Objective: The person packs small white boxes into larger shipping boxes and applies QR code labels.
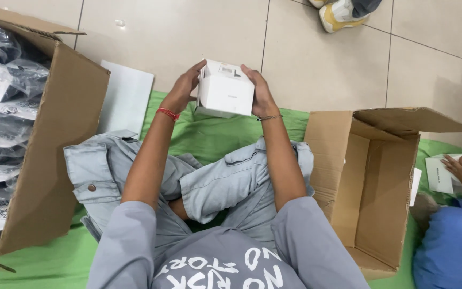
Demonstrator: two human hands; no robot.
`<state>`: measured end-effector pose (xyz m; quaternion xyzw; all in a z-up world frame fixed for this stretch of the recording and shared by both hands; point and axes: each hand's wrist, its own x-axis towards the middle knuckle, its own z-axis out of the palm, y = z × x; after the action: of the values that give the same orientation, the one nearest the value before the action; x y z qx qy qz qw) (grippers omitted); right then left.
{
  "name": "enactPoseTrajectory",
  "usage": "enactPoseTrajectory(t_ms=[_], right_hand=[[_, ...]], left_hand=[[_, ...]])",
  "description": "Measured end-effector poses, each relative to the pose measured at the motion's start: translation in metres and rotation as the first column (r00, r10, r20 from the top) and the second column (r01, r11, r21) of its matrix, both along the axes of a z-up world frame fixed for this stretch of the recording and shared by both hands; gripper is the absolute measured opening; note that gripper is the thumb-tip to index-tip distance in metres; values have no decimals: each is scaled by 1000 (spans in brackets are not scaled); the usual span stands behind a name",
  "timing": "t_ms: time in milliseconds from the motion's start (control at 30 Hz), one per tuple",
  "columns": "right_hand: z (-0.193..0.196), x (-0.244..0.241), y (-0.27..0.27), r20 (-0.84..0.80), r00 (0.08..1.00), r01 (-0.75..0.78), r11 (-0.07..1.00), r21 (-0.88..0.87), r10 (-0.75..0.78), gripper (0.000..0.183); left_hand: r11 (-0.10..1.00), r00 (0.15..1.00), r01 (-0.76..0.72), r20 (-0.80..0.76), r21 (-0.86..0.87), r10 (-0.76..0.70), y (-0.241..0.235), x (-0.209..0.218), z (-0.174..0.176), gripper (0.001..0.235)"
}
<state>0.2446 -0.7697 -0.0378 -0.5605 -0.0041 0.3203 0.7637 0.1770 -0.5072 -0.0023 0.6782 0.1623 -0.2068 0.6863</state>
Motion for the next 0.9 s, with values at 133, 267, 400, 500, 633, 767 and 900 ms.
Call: enactPoseTrajectory(t_ms=[133, 267, 400, 500, 633, 767, 900], right_hand=[[68, -14, -1, -102, 992, 86, 994, 72, -78, 67], [42, -5, -13, 84, 994, -78, 995, 59, 73, 74], [50, -19, -5, 343, 905, -185, 959, -216, 252, 91], [39, -24, 6, 568, 740, -83, 887, -454, 360, 103], [32, -25, 9, 656, 648, 183, 757, -627, 387, 94], [54, -21, 10, 680, 655, 218, 778, -589, 331, 90], [46, -6, 1, 698, 646, 194, 817, -543, 310, 85]], left_hand=[[988, 977, 98, 203, -119, -72, 19, 2, -8, 82], [935, 771, 135, 558, 328, -307, 17, 11, -39, 111], [809, 847, 11, 424, 587, -319, 1, 7, 4, 95], [719, 756, -70, 507, 692, -415, 2, 14, -1, 88], [642, 783, -72, 443, 763, -438, 0, 16, -5, 82], [685, 812, -43, 425, 727, -400, 1, 17, 9, 78], [726, 802, -37, 454, 686, -388, 9, 41, 2, 79]])
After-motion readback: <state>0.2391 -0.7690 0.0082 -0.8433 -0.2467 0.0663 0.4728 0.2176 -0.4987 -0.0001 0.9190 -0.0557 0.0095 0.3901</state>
